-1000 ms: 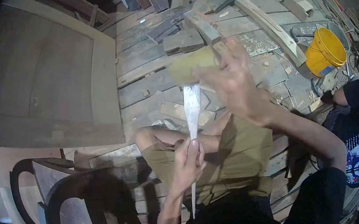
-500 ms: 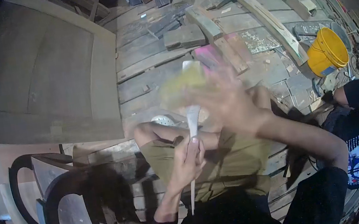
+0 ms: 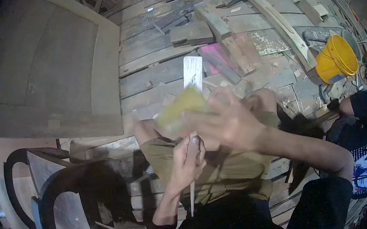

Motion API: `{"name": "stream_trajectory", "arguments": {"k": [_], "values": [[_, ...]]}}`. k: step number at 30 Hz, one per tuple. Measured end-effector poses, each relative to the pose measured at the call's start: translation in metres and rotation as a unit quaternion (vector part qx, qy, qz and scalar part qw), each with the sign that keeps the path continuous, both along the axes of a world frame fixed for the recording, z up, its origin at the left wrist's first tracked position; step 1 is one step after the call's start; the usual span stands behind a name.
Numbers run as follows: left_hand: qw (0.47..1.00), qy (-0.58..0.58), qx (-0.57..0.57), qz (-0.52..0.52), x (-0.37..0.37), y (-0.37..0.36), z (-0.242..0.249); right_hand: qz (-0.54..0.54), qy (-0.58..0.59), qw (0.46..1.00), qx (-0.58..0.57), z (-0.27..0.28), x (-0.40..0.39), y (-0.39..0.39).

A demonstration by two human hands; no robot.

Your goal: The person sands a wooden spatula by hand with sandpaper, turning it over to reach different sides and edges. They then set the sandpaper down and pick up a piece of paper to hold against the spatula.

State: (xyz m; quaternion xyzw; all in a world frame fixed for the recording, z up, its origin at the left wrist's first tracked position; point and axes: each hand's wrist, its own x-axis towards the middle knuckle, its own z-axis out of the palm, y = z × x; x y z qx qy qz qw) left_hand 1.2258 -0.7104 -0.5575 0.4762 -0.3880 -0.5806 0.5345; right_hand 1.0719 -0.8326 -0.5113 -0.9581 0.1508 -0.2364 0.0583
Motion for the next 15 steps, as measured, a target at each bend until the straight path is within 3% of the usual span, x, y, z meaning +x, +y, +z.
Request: {"name": "stream_trajectory", "arguments": {"k": [1,2,3,6,9,10,13,15], "values": [[0.999,-0.017,-0.024,0.026,-0.001,0.003,-0.002,0.011,0.001,1.000,-0.019,0.000,-0.001,-0.003],[0.998,0.009,0.031,-0.045,0.008,0.005,-0.001,0.022,0.002,0.999,-0.039,0.000,-0.002,-0.006],[0.998,0.013,0.038,-0.046,0.007,0.005,0.005,-0.037,-0.007,0.997,-0.061,-0.002,-0.005,-0.019],[0.994,0.062,0.072,-0.045,0.001,0.003,0.012,-0.030,-0.033,0.994,0.099,-0.003,-0.003,-0.008],[0.996,0.027,0.060,-0.057,0.008,0.007,0.004,-0.012,-0.013,0.990,0.138,0.009,-0.005,0.004],[0.997,0.032,0.045,-0.055,0.006,0.004,0.013,-0.058,-0.077,0.940,0.326,0.009,-0.005,-0.003],[0.995,0.056,0.046,-0.063,0.000,0.005,0.013,-0.112,-0.111,0.976,0.153,0.004,-0.006,-0.021],[0.991,0.084,0.083,-0.061,0.004,0.007,0.015,0.006,-0.001,0.998,-0.060,0.011,0.000,0.012]]}}
